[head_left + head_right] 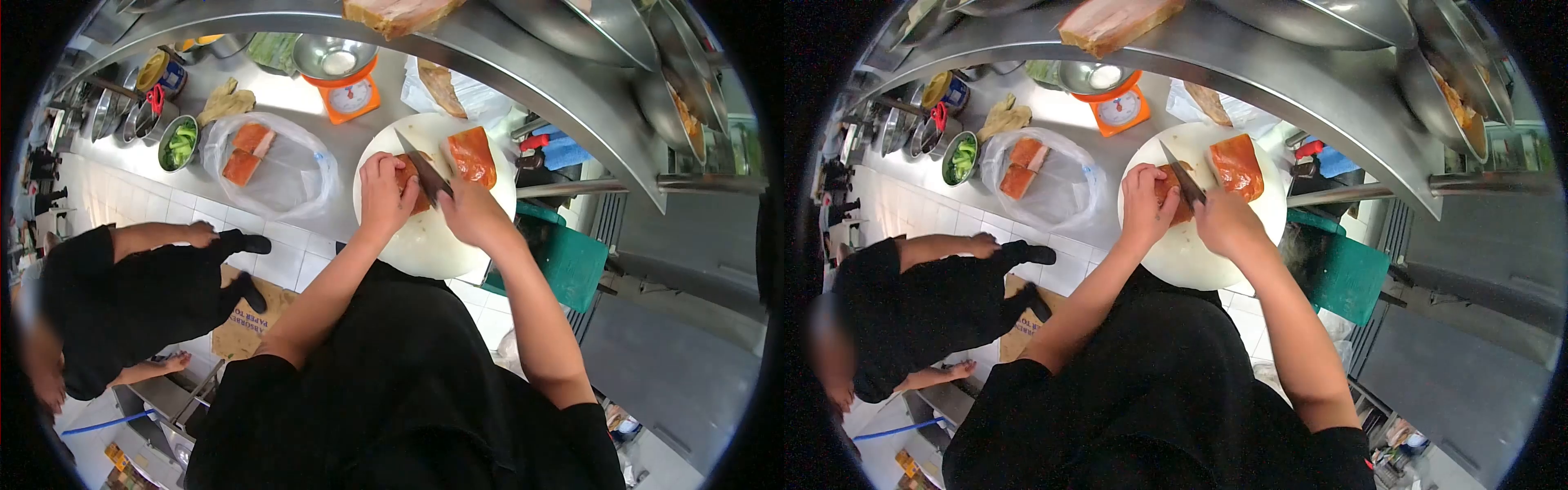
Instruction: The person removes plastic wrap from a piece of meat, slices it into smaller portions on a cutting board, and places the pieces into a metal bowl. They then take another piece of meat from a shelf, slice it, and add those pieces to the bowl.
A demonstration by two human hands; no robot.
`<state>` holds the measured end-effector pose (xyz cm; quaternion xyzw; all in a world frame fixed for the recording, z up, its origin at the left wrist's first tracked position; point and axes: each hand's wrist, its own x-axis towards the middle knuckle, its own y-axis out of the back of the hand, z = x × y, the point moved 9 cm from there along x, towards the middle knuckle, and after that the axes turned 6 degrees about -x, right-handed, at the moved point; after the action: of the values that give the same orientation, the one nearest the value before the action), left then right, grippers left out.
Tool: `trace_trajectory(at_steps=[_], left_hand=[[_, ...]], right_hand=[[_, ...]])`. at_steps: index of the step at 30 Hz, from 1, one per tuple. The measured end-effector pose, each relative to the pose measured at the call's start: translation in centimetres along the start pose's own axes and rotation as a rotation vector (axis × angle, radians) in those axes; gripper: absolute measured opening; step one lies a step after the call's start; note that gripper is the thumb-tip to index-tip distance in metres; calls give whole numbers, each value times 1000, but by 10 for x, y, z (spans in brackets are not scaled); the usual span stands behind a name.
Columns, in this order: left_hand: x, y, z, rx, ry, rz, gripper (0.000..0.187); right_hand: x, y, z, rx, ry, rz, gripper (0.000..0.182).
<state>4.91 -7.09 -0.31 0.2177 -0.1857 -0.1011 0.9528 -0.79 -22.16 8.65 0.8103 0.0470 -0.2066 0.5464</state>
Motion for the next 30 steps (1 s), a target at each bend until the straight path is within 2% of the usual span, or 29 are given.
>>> trace_trajectory(at_steps=[2, 6, 9, 12, 14, 18, 23, 25, 26, 28, 30], left_hand=[[-1, 1, 2, 12, -24, 20, 38], [-1, 3, 5, 17, -52, 13, 36], [0, 2, 3, 11, -23, -10, 36], [0, 3, 5, 25, -43, 28, 37], [-5, 3, 8, 31, -29, 9, 37], [-1, 4, 6, 64, -77, -7, 38], [-9, 13, 11, 139, -42, -48, 35], [-6, 17, 13, 156, 11, -116, 37], [-6, 15, 7, 171, 71, -189, 38], [15, 11, -2, 146, 47, -249, 41], [47, -3, -15, 126, 24, -302, 44]], right_hand=[[-33, 1, 7, -45, -97, -219, 36], [-18, -53, 14, -38, -159, -105, 38], [-24, -47, 13, -22, -168, -104, 39], [-27, -48, 14, -4, -122, -206, 39], [-17, -73, 15, -16, -197, -62, 39], [-13, -62, 31, 51, -202, -127, 39], [-57, -43, 84, 77, -145, -20, 38], [-87, -34, 93, 394, -5, 173, 34], [-98, -36, 95, 397, -3, 177, 34], [-117, -41, 106, 520, -101, 222, 29], [-128, -54, 112, 514, -126, 262, 30]])
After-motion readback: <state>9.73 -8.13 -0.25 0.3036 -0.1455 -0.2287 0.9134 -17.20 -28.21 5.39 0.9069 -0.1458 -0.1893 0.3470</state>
